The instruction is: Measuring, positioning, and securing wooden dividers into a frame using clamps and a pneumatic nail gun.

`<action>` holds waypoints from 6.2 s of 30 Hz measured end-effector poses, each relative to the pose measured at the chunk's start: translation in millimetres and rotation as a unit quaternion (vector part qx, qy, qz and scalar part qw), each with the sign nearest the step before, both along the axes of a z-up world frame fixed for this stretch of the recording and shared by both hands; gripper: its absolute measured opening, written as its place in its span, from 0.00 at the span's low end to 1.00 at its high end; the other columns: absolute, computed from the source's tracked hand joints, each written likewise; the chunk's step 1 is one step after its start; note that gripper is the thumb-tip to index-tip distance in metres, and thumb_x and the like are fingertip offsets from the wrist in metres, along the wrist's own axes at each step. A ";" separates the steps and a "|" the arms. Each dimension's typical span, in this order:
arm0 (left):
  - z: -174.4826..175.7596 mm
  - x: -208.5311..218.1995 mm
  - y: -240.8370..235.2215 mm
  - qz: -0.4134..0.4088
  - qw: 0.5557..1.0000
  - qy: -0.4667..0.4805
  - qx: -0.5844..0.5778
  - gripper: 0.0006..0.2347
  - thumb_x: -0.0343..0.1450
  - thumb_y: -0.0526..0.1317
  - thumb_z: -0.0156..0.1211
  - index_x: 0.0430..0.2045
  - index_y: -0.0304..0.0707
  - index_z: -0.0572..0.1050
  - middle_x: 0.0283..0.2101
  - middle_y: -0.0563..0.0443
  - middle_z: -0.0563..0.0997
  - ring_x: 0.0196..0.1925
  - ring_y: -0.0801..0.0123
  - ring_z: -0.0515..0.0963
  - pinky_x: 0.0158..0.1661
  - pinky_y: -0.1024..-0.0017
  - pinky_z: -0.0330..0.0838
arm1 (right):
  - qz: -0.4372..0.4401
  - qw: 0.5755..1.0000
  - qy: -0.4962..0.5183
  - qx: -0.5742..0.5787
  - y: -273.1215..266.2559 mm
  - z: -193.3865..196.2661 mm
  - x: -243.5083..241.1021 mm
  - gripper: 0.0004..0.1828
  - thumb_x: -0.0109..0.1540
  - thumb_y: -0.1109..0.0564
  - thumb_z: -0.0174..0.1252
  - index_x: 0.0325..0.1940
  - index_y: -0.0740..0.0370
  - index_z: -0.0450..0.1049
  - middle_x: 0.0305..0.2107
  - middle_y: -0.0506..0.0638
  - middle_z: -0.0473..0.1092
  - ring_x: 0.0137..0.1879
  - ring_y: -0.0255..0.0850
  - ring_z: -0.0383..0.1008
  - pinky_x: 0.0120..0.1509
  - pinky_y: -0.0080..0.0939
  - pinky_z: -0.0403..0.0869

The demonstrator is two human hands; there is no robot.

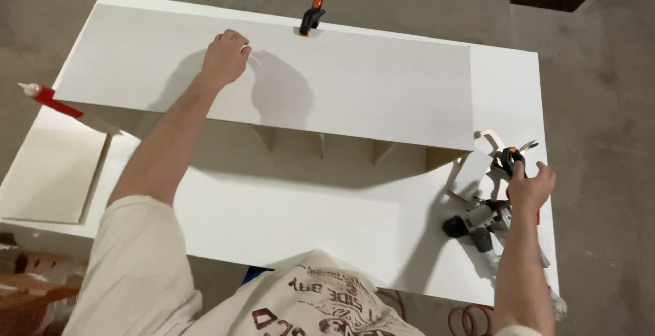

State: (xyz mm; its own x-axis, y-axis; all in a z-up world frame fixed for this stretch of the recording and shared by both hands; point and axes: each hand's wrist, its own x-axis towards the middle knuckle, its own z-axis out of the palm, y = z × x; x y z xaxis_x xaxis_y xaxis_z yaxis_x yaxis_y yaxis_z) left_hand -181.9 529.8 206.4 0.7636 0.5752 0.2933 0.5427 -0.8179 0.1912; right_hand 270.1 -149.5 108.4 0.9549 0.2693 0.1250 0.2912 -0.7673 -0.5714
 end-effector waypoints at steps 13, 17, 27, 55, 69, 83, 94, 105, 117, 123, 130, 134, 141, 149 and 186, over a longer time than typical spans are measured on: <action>-5.7 37.8 137.5 0.031 0.982 0.157 -0.101 0.36 0.85 0.61 0.28 0.19 0.31 0.75 0.27 0.42 0.80 0.32 0.44 0.78 0.34 0.50 0.72 | -0.166 0.751 0.391 0.506 287.7 128.5 -326.7 0.19 0.61 0.45 0.67 0.41 0.63 0.74 0.32 0.49 0.70 0.34 0.38 0.66 0.37 0.35 0.69; 8.6 32.2 125.0 0.032 0.978 0.166 -0.121 0.36 0.85 0.61 0.26 0.15 0.35 0.72 0.23 0.47 0.77 0.27 0.49 0.76 0.31 0.54 0.70 | -0.193 0.756 0.331 0.531 292.0 101.1 -310.0 0.18 0.58 0.52 0.70 0.48 0.62 0.76 0.38 0.45 0.74 0.42 0.36 0.74 0.43 0.33 0.73; 47.8 -15.7 86.0 -0.012 0.986 0.142 -0.085 0.34 0.85 0.64 0.31 0.14 0.39 0.66 0.19 0.50 0.71 0.23 0.53 0.71 0.29 0.59 0.64 | -0.150 0.752 0.367 0.527 250.0 103.0 -347.3 0.15 0.60 0.52 0.68 0.42 0.61 0.71 0.32 0.48 0.69 0.36 0.41 0.69 0.36 0.38 0.66; 146.0 -263.2 -178.0 -0.073 0.955 0.192 -0.216 0.19 0.69 0.61 0.63 0.26 0.44 0.80 0.26 0.51 0.81 0.33 0.55 0.84 0.36 0.65 0.76 | -0.247 0.628 0.492 0.551 93.6 -58.0 -443.0 0.14 0.64 0.61 0.59 0.47 0.71 0.64 0.32 0.56 0.60 0.45 0.60 0.75 0.63 0.68 0.76; 99.0 -317.2 -239.2 -0.086 0.965 0.161 -0.187 0.13 0.70 0.55 0.63 0.26 0.49 0.77 0.25 0.55 0.78 0.33 0.60 0.82 0.37 0.67 0.77 | -0.272 0.643 0.521 0.491 79.6 -104.4 -450.6 0.16 0.63 0.62 0.58 0.51 0.76 0.68 0.41 0.69 0.70 0.54 0.68 0.75 0.64 0.71 0.74; 95.7 -330.4 -258.4 -0.102 0.961 0.157 -0.204 0.12 0.72 0.52 0.62 0.26 0.45 0.77 0.26 0.55 0.76 0.33 0.63 0.81 0.38 0.68 0.77 | 0.234 0.852 0.466 -0.041 93.0 155.7 -522.7 0.16 0.62 0.40 0.63 0.50 0.45 0.83 0.36 0.51 0.83 0.48 0.47 0.82 0.62 0.48 0.74; 89.8 -325.3 -248.4 -0.130 0.937 0.264 -0.188 0.14 0.73 0.54 0.59 0.31 0.44 0.76 0.31 0.52 0.79 0.37 0.59 0.83 0.39 0.62 0.78 | 0.400 0.821 0.088 0.397 150.1 203.7 -520.3 0.63 0.45 0.37 0.79 0.71 0.71 0.56 0.58 0.59 0.64 0.65 0.47 0.66 0.72 0.45 0.66; 143.0 -172.9 -238.6 -0.274 0.873 0.150 -0.375 0.17 0.74 0.53 0.57 0.45 0.39 0.80 0.42 0.46 0.84 0.45 0.55 0.85 0.47 0.61 0.78 | 0.427 0.722 0.152 0.523 202.5 187.6 -535.7 0.32 0.66 0.59 0.58 0.69 0.68 0.53 0.52 0.59 0.65 0.53 0.45 0.74 0.65 0.48 0.71; 57.1 -99.5 -277.5 -0.262 0.611 0.399 -0.632 0.27 0.66 0.57 0.65 0.53 0.36 0.76 0.41 0.39 0.79 0.42 0.53 0.82 0.44 0.58 0.79 | 0.373 0.702 0.094 0.599 160.9 237.8 -529.1 0.40 0.57 0.53 0.58 0.67 0.71 0.49 0.53 0.72 0.56 0.44 0.51 0.70 0.52 0.49 0.72; 98.3 -95.3 -312.0 -0.265 0.603 0.389 -0.644 0.40 0.64 0.65 0.64 0.58 0.22 0.68 0.52 0.30 0.73 0.55 0.50 0.77 0.54 0.58 0.74 | 0.322 0.807 0.175 0.464 94.3 268.4 -525.2 0.36 0.60 0.46 0.63 0.66 0.69 0.64 0.73 0.65 0.50 0.53 0.46 0.72 0.60 0.44 0.72; 16.4 -80.4 -315.2 -0.222 0.601 0.304 -0.705 0.22 0.62 0.53 0.75 0.28 0.29 0.78 0.27 0.48 0.72 0.32 0.63 0.74 0.35 0.70 0.70 | 0.268 0.955 0.115 0.051 89.0 202.2 -539.5 0.34 0.56 0.55 0.64 0.68 0.54 0.70 0.70 0.53 0.62 0.42 0.54 0.77 0.48 0.53 0.76; 3.1 -77.4 -318.2 -0.211 0.593 0.293 -0.719 0.21 0.60 0.52 0.78 0.24 0.30 0.77 0.24 0.48 0.72 0.29 0.62 0.75 0.34 0.68 0.72 | 0.251 0.962 0.105 0.034 91.0 196.9 -542.0 0.35 0.56 0.53 0.63 0.69 0.50 0.71 0.69 0.48 0.63 0.51 0.51 0.77 0.54 0.45 0.78; 33.8 -81.2 -322.8 -0.203 0.596 0.276 -0.726 0.17 0.61 0.48 0.77 0.16 0.32 0.77 0.18 0.51 0.70 0.23 0.66 0.74 0.28 0.72 0.66 | 0.244 0.963 0.103 0.048 93.3 202.8 -543.9 0.34 0.58 0.55 0.63 0.70 0.50 0.70 0.68 0.48 0.63 0.52 0.53 0.74 0.54 0.48 0.78; 29.6 -78.8 -323.3 -0.187 0.602 0.281 -0.724 0.19 0.60 0.50 0.77 0.25 0.29 0.78 0.24 0.45 0.74 0.30 0.62 0.79 0.32 0.70 0.71 | 0.245 0.959 0.131 0.054 93.3 209.1 -544.0 0.33 0.59 0.56 0.60 0.70 0.50 0.69 0.69 0.49 0.61 0.59 0.59 0.71 0.58 0.52 0.79; 50.3 -66.3 -323.0 -0.207 0.591 0.350 -0.697 0.18 0.59 0.49 0.78 0.21 0.35 0.76 0.20 0.57 0.61 0.19 0.76 0.61 0.25 0.77 0.59 | 0.252 0.958 0.132 0.041 87.3 203.0 -535.0 0.29 0.61 0.51 0.58 0.68 0.47 0.71 0.68 0.44 0.65 0.62 0.58 0.72 0.67 0.79 0.60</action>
State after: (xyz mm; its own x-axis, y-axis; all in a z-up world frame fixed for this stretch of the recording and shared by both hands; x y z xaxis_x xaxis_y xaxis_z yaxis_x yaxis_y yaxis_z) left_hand -248.2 206.8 256.7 0.5779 -0.3930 -0.7152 0.6955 -0.2212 0.6836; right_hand -264.9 -62.2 311.4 0.7074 0.7040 -0.0630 0.4493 -0.5167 -0.7288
